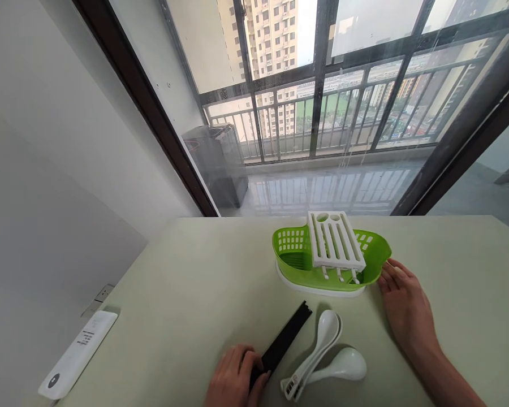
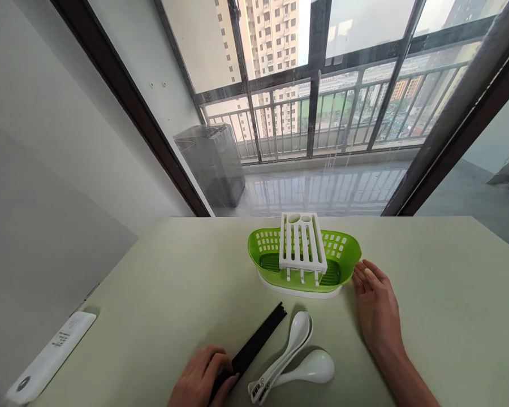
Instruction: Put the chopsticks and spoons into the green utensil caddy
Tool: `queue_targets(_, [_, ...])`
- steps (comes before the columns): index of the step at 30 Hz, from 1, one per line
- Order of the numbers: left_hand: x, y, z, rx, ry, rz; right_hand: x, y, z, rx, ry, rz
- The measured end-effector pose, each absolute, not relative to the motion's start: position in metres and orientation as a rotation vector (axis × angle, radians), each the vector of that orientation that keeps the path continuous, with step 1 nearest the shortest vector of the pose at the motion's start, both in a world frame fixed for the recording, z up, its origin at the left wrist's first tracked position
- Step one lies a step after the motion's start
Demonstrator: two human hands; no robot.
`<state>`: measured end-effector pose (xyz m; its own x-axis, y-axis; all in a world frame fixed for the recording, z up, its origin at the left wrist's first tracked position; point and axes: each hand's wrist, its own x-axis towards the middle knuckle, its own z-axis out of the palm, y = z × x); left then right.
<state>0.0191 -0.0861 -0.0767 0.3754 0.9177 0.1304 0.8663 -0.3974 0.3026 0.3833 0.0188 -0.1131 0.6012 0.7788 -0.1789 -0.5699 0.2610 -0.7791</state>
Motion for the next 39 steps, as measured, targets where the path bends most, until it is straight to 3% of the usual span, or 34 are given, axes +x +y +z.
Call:
queue_targets(5, [0.020, -0.086, -0.062, 2.416, 1.602, 0.341, 0.383, 0.018, -0.111, -0.943, -0.275, 0.929])
queue_targets(14, [0.022, -0.090, -0.069, 2.297, 1.845, 0.514, 0.383, 0.017, -0.108, -0.935, -0.293, 0.919])
queue_targets(39, [0.019, -0.077, -0.059, 2.336, 1.816, 0.297, 0.385, 0.015, -0.105, -0.934, -0.278, 0.949])
